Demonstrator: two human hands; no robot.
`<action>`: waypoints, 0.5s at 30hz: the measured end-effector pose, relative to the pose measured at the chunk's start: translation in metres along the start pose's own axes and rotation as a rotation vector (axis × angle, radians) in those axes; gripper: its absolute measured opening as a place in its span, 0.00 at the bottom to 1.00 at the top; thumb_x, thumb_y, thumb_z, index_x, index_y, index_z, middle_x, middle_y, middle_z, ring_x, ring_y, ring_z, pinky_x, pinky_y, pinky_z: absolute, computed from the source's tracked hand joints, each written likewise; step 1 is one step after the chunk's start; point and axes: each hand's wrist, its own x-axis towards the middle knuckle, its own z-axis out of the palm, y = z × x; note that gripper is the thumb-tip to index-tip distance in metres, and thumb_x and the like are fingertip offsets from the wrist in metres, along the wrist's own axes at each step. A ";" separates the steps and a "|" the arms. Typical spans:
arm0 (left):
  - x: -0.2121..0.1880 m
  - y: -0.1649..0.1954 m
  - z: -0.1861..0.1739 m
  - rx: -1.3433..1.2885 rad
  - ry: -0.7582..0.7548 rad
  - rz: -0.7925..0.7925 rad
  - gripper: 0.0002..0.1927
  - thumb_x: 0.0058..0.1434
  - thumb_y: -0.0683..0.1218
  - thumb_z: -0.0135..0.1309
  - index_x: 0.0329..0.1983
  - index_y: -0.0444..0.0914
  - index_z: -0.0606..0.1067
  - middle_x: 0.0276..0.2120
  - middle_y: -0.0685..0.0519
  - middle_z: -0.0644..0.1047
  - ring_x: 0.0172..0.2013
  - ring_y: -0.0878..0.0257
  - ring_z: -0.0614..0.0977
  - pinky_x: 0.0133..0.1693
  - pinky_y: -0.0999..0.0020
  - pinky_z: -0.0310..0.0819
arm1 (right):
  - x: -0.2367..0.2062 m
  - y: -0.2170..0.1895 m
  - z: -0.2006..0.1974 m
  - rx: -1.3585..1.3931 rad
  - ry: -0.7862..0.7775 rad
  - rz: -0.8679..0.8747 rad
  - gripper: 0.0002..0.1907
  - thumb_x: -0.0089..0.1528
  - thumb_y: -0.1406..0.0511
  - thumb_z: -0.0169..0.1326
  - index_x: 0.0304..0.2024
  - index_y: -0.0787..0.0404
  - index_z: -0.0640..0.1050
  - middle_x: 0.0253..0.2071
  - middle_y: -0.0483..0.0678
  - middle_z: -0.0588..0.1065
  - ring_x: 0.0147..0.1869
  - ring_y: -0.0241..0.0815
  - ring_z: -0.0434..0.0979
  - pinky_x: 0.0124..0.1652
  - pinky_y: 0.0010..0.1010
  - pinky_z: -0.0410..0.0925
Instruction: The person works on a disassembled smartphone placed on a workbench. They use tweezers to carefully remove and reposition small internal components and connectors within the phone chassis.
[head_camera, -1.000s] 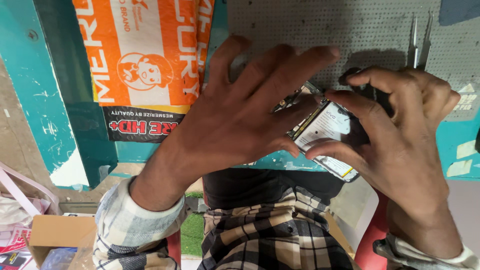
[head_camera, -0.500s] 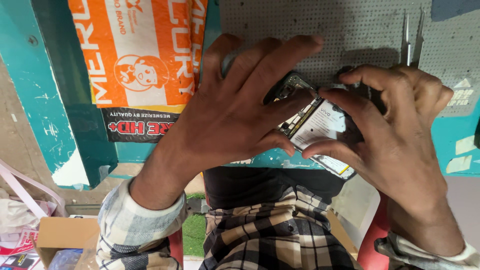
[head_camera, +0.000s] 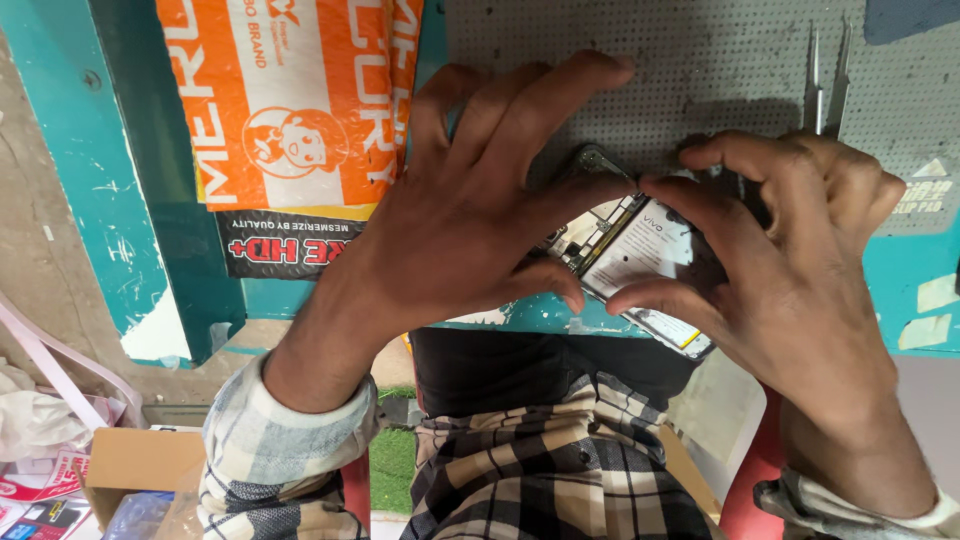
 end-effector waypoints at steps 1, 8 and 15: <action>0.000 0.000 0.000 0.001 -0.005 -0.008 0.37 0.52 0.71 0.60 0.62 0.51 0.79 0.73 0.50 0.56 0.71 0.49 0.58 0.66 0.41 0.48 | 0.000 0.000 0.000 0.004 0.001 0.000 0.43 0.43 0.38 0.62 0.51 0.60 0.84 0.58 0.46 0.69 0.60 0.54 0.58 0.57 0.49 0.51; 0.003 0.003 -0.002 -0.049 -0.042 -0.041 0.38 0.46 0.68 0.64 0.61 0.52 0.80 0.72 0.51 0.56 0.71 0.48 0.57 0.65 0.39 0.47 | 0.000 0.000 -0.002 0.008 -0.002 -0.006 0.43 0.44 0.38 0.61 0.51 0.60 0.85 0.58 0.46 0.69 0.61 0.53 0.58 0.58 0.48 0.51; 0.004 0.001 -0.004 -0.079 -0.042 -0.048 0.37 0.46 0.66 0.67 0.60 0.50 0.79 0.72 0.50 0.57 0.71 0.48 0.56 0.65 0.38 0.46 | -0.003 0.002 0.001 -0.007 0.005 -0.013 0.43 0.44 0.37 0.61 0.50 0.60 0.85 0.58 0.46 0.69 0.61 0.55 0.57 0.57 0.48 0.50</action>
